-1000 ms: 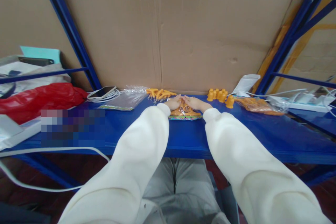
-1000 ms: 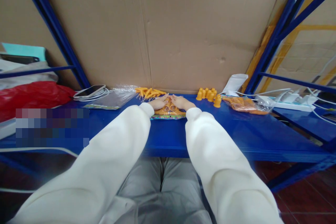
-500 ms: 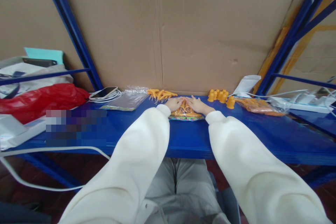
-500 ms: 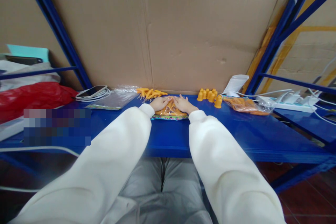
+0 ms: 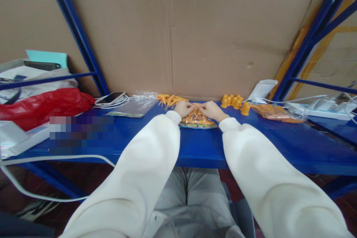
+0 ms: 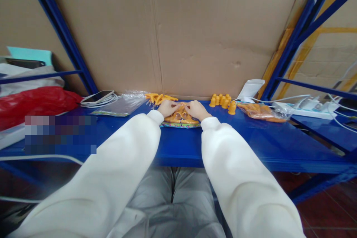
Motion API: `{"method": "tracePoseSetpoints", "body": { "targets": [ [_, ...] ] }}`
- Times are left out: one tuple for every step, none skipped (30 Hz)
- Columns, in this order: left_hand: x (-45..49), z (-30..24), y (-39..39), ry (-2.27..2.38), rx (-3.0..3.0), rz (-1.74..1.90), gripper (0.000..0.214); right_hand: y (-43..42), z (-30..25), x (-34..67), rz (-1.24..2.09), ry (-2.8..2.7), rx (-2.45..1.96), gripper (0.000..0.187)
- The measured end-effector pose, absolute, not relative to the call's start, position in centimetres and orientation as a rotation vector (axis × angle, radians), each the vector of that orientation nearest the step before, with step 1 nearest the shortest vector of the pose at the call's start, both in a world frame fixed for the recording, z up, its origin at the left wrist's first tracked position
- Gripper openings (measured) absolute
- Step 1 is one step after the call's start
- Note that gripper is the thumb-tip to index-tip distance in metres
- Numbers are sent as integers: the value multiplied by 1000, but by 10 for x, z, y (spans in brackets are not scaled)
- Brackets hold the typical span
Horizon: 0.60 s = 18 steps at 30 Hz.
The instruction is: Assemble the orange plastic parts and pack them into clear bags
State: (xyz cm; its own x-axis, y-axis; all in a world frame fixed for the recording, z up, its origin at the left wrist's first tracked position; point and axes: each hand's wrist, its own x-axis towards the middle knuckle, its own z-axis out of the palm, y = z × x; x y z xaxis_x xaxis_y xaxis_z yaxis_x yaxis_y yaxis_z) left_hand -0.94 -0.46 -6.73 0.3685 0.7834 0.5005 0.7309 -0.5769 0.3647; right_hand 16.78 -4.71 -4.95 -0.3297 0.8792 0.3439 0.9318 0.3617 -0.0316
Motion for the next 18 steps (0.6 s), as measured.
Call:
{"method": "tracePoseSetpoints", "body": {
  "targets": [
    [-10,-67,-3,1405,2461,1053,22,-46,-50,168,-235,-2297,-1583,38],
    [-11,-67,-1,1414,2389,1102,23,-45,-52,169,-222,-2265,-1557,39],
    [-12,-67,0,1433,2327,1144,25,-43,-53,170,-208,-2232,-1522,39],
    [-13,-67,2,1462,2286,1178,28,-40,-55,170,-197,-2199,-1479,39],
    [-15,-67,4,1496,2274,1203,30,-37,-57,171,-190,-2165,-1428,39],
    [-16,-67,6,1526,2289,1218,32,-34,-60,172,-185,-2135,-1369,39],
    [-17,-68,7,1551,2322,1219,35,-30,-62,173,-180,-2113,-1307,38],
    [-17,-69,9,1566,2361,1199,39,-26,-65,174,-171,-2099,-1250,38],
    [-17,-71,10,1572,2396,1154,44,-23,-68,175,-155,-2098,-1202,39],
    [-17,-72,11,1576,2417,1082,49,-19,-71,175,-131,-2103,-1175,41],
    [-16,-74,11,1572,2433,980,53,-17,-73,176,-98,-2117,-1167,44],
    [-15,-76,11,1561,2445,857,54,-14,-76,176,-54,-2138,-1178,46],
    [-13,-77,11,1545,2455,731,54,-13,-78,176,-1,-2167,-1201,49],
    [-12,-77,10,1524,2467,621,54,-11,-80,177,59,-2203,-1227,51],
    [-11,-78,10,1507,2478,541,53,-10,-82,177,118,-2243,-1248,52],
    [-11,-78,9,1494,2489,492,52,-10,-83,177,167,-2282,-1260,53],
    [-11,-78,9,1488,2502,472,52,-10,-84,177,202,-2313,-1269,52],
    [-11,-79,9,1486,2514,478,51,-10,-84,177,220,-2332,-1278,52]
  ]
}}
